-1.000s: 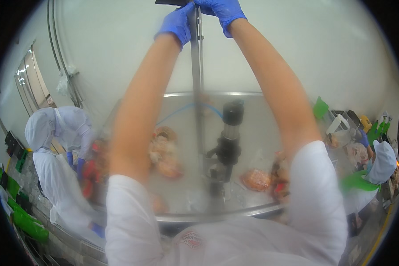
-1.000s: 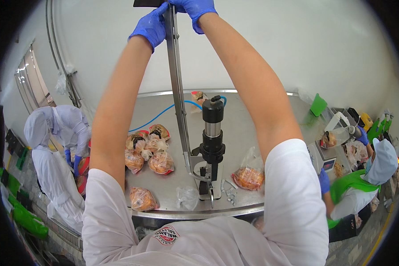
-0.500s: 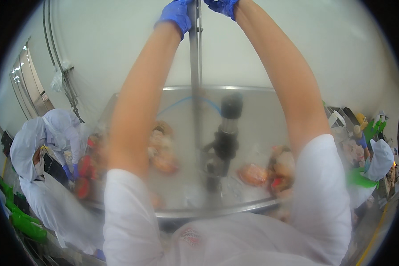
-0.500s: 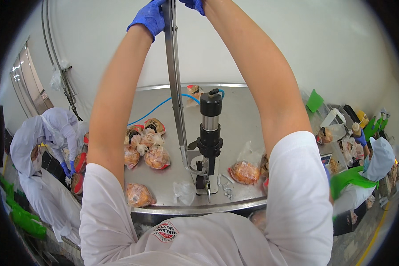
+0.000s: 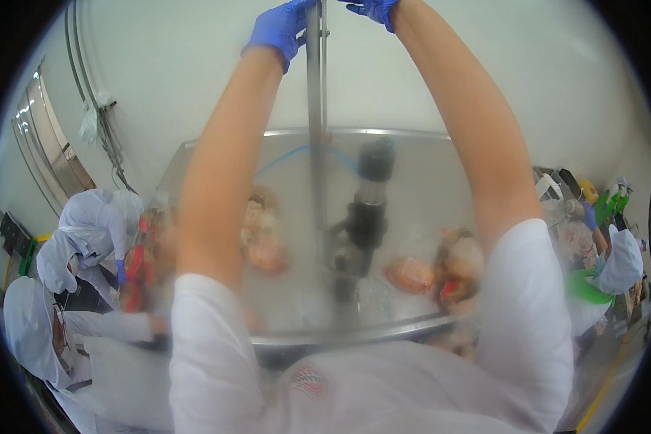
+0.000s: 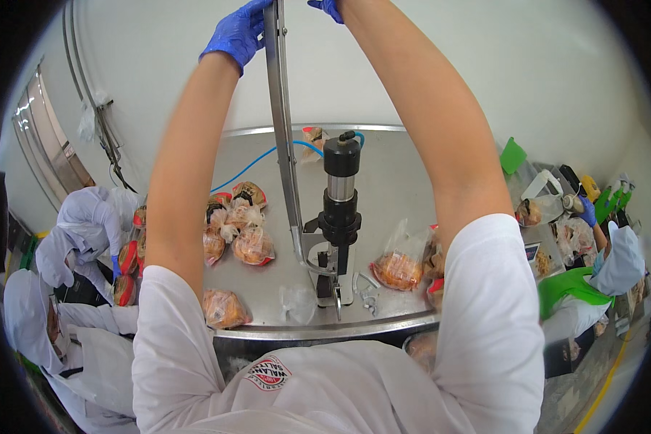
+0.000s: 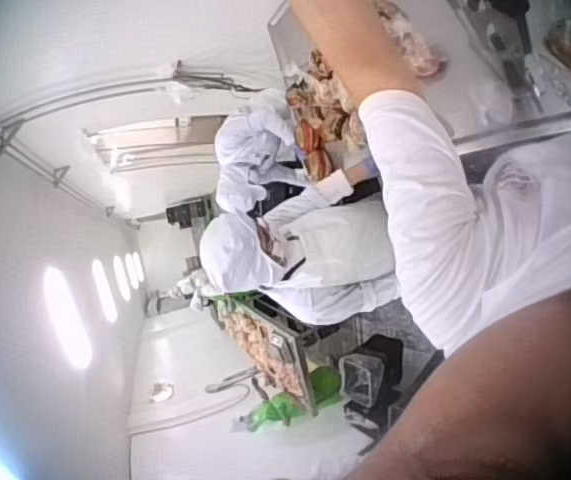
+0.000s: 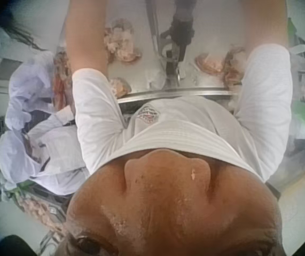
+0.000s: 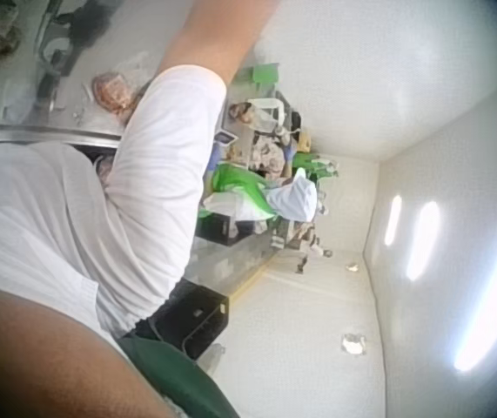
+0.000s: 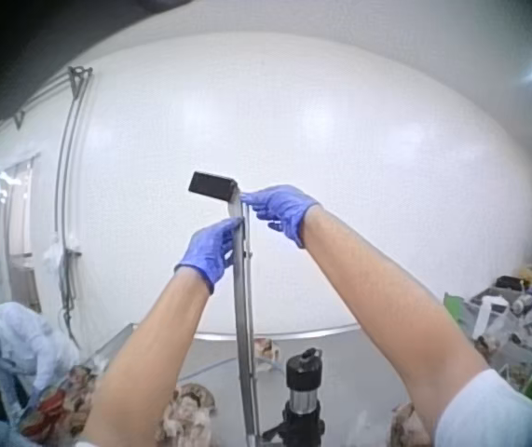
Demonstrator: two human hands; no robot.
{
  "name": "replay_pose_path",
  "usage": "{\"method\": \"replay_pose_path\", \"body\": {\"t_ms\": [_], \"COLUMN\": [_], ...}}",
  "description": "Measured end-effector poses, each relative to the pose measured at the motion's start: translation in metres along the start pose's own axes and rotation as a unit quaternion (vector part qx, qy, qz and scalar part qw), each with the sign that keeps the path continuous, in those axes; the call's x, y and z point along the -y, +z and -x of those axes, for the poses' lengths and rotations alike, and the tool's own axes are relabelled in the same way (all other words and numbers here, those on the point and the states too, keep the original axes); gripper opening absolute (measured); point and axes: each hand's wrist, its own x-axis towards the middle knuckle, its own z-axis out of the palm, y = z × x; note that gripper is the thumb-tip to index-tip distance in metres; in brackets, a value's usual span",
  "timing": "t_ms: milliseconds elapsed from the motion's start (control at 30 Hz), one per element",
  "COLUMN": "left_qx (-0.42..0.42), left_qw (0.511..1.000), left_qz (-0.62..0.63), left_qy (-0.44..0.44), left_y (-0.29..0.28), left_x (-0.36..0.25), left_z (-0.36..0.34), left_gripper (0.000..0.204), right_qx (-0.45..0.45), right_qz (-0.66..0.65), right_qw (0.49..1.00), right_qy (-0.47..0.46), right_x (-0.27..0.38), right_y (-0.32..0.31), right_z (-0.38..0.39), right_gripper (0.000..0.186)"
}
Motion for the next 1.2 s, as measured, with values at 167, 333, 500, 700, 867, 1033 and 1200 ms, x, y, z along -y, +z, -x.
{"method": "replay_pose_path", "body": {"t_ms": [167, 333, 500, 700, 867, 1033, 1200], "left_qx": [0.023, 0.031, 0.052, 0.012, 0.015, -0.004, -0.010], "left_qw": [0.999, 0.999, 0.997, 0.994, 0.992, 0.994, 0.996], "left_qz": [-0.026, -0.015, 0.049, 0.084, 0.109, 0.099, 0.088], "left_qy": [-0.011, 0.014, 0.038, 0.069, 0.059, 0.045, 0.012], "left_y": [-0.026, -0.054, -0.052, -0.031, -0.032, -0.039, -0.061], "left_x": [0.004, 0.009, 0.023, 0.038, 0.039, 0.042, 0.065], "left_z": [0.015, 0.014, 0.011, 0.025, 0.028, 0.039, 0.043], "left_gripper": [0.029, 0.031, 0.031, 0.033, 0.035, 0.036, 0.019], "right_qx": [-0.037, -0.026, 0.082, 0.038, 0.053, 0.058, 0.060], "right_qz": [-0.007, -0.028, -0.160, -0.179, -0.253, -0.251, -0.163], "right_qw": [0.999, 0.999, 0.983, 0.983, 0.966, 0.966, 0.985], "right_qy": [-0.012, 0.007, 0.027, -0.008, 0.005, 0.008, 0.001], "right_x": [0.011, -0.014, -0.050, -0.067, -0.071, -0.081, -0.093], "right_y": [0.014, 0.033, 0.033, 0.034, 0.038, 0.048, 0.063], "right_z": [-0.001, -0.010, 0.003, 0.038, 0.040, 0.032, 0.040], "right_gripper": [0.047, 0.041, 0.019, 0.019, 0.024, 0.027, 0.032]}}
